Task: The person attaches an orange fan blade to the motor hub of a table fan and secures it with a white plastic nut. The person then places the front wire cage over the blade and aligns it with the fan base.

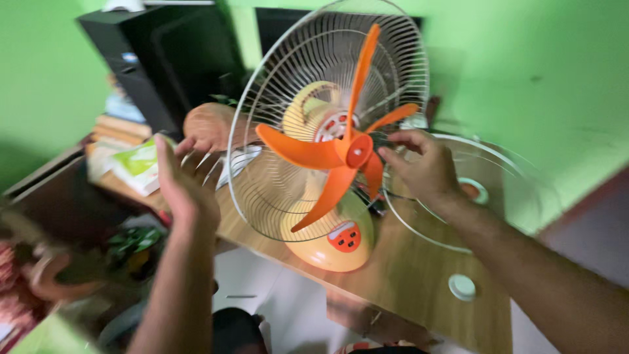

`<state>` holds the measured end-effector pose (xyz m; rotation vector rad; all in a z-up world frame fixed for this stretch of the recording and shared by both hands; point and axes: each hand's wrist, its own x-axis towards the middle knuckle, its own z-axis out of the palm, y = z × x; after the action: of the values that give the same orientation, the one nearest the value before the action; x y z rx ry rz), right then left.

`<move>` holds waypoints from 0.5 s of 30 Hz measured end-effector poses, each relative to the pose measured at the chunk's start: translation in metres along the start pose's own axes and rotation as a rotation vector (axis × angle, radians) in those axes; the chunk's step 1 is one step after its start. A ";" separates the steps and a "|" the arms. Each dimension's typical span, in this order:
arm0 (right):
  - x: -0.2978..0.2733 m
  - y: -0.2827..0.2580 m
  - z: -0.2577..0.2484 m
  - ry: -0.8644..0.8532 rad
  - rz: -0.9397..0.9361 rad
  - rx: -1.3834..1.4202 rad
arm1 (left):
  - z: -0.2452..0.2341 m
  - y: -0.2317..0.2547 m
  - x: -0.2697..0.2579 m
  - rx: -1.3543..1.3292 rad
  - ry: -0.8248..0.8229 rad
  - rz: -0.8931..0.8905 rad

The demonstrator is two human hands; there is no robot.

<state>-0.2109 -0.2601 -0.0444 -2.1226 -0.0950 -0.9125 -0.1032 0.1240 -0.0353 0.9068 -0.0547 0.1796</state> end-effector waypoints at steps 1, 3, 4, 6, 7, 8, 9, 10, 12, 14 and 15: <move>0.006 0.008 0.004 -0.058 0.086 0.122 | -0.002 0.000 -0.026 0.081 0.116 0.169; 0.019 0.023 0.006 -0.196 0.194 0.310 | 0.010 -0.011 -0.082 0.296 0.232 0.492; 0.026 0.030 0.005 -0.272 0.213 0.378 | 0.021 -0.018 -0.109 0.434 0.226 0.645; 0.034 0.037 0.011 -0.404 0.221 0.519 | 0.049 -0.031 -0.152 0.692 0.153 0.662; 0.037 0.038 0.013 -0.458 0.208 0.590 | 0.064 -0.035 -0.163 0.840 0.132 0.730; 0.040 0.037 0.015 -0.513 0.196 0.660 | 0.079 -0.038 -0.169 0.991 0.109 0.792; 0.041 0.036 0.017 -0.531 0.229 0.639 | 0.092 -0.042 -0.170 1.050 0.094 0.865; 0.041 0.035 0.021 -0.550 0.261 0.617 | 0.104 -0.046 -0.169 1.109 0.076 0.936; 0.043 0.032 0.024 -0.579 0.299 0.648 | 0.125 -0.053 -0.159 1.186 0.137 0.736; 0.046 0.029 0.029 -0.597 0.303 0.759 | 0.138 -0.061 -0.151 1.201 0.181 0.666; 0.046 0.029 0.031 -0.592 0.294 0.759 | 0.144 -0.068 -0.149 1.178 0.191 0.692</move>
<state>-0.1494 -0.2684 -0.0469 -1.5541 -0.3573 -0.0173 -0.2339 -0.0498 -0.0181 2.0176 -0.0847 1.0123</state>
